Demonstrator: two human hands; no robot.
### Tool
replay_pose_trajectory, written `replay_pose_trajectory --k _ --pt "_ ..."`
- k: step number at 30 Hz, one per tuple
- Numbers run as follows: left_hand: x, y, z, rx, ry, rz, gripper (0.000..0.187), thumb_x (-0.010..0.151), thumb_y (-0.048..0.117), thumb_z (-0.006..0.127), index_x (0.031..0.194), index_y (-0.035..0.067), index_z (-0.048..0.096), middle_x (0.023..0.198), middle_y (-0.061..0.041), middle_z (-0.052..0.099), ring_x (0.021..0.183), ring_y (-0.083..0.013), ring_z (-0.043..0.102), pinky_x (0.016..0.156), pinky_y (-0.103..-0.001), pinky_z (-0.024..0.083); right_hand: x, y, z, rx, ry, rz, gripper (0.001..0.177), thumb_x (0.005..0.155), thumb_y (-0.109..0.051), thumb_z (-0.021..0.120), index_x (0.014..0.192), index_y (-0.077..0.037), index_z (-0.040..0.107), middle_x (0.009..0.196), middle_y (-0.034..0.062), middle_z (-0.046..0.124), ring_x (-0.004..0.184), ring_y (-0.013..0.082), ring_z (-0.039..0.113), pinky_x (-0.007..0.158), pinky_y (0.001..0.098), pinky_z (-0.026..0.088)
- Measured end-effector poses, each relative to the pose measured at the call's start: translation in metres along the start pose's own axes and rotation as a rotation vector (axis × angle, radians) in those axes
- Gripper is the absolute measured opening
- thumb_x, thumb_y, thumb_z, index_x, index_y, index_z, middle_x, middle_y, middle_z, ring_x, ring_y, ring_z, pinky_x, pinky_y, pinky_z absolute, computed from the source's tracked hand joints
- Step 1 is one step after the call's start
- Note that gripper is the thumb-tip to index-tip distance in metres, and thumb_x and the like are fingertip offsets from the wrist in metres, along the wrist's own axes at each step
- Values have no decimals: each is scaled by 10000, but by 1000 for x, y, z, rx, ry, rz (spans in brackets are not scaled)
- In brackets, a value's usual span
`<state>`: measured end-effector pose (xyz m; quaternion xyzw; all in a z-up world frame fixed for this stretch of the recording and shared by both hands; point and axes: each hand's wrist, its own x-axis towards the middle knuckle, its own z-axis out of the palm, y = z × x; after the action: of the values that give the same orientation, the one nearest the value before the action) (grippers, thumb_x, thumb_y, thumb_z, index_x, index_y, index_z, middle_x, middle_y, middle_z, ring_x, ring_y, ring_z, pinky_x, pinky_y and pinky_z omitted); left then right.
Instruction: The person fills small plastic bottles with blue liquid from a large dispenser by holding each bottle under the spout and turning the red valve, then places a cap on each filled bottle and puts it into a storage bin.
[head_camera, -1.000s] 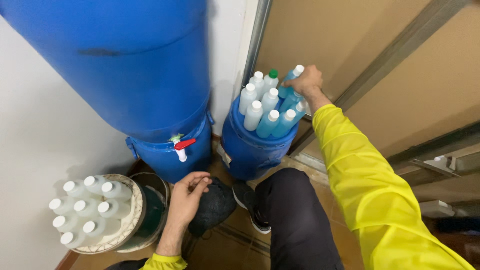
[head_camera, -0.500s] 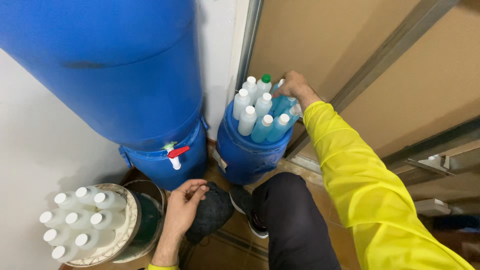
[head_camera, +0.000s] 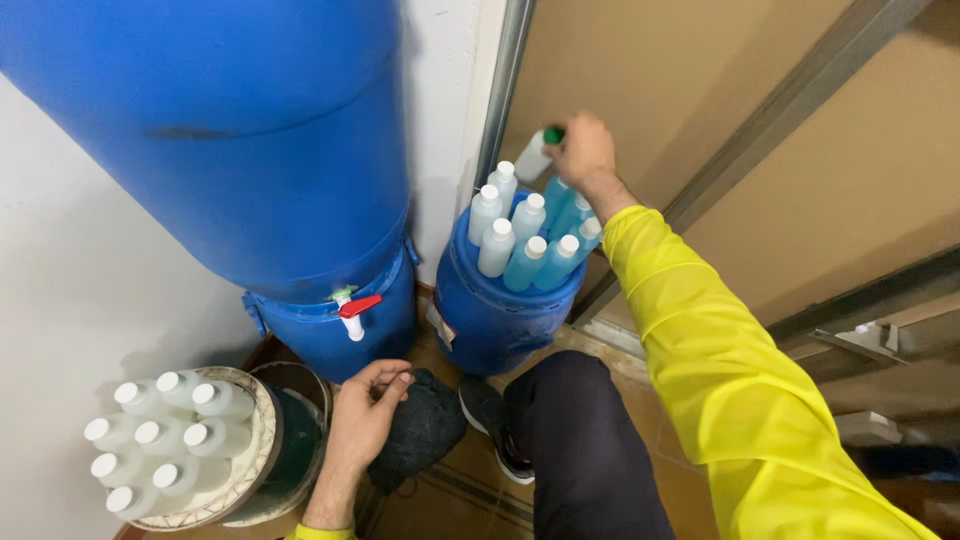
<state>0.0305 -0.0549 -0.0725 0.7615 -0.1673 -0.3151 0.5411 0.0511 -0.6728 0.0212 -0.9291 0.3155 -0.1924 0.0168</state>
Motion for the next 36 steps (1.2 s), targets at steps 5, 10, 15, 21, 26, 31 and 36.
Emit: replay_pose_trajectory --k 5,10,15,21,26,31,36 --pt "-10 12 -5 251 153 112 235 1135 313 857 1320 261 992 1163 80 1037 1020 -119 932 1015 -326 690 -63 -79 -143 507 682 -193 298 1028 -223 1044 1222 -138 834 1132 54 812 933 239 724 817 415 595" --pt "-27 30 -7 299 293 516 429 1103 368 892 1504 214 902 1386 11 947 1253 -203 855 1153 -430 662 -199 -182 -182 657 625 -476 122 1110 -116 856 1171 -66 763 1092 100 774 972 270 706 898 434 566" --pt "-52 67 14 91 38 585 924 1058 -5 911 1890 -56 511 1810 -412 659 1667 -691 598 1388 -872 466 -326 -248 -60 1171 -307 -389 291 969 -251 1079 1223 -184 956 761 -6 839 721 109 726 712 327 590" --pt "-35 15 18 -135 220 285 843 1225 236 795 1945 63 391 1756 -472 634 1708 -734 547 1404 -861 430 -343 -253 -13 1374 -496 -206 671 1314 -478 620 1850 -74 610 1748 296 706 1628 438 649 1384 654 505" --pt "-39 14 18 -215 134 484 660 1356 376 437 1933 57 436 1927 -366 528 1848 -607 421 1493 -773 315 -369 -285 -3 1430 -839 -258 1102 996 -132 941 1966 -17 429 1807 320 601 1701 510 542 1435 739 415" --pt "-45 30 8 -31 245 615 630 1381 375 393 1839 -18 572 1892 -333 584 1814 -628 456 1492 -772 322 -362 -284 33 1372 -797 -306 945 857 -27 1007 1745 -131 702 1547 106 797 1463 313 700 1263 580 574" --pt "-21 6 0 -314 93 474 476 1321 235 657 1772 128 766 1608 -132 900 1549 -254 753 1344 -565 599 -366 -262 67 1069 -818 -192 540 778 -127 1005 1309 -92 912 1137 64 913 1139 275 829 1032 494 645"
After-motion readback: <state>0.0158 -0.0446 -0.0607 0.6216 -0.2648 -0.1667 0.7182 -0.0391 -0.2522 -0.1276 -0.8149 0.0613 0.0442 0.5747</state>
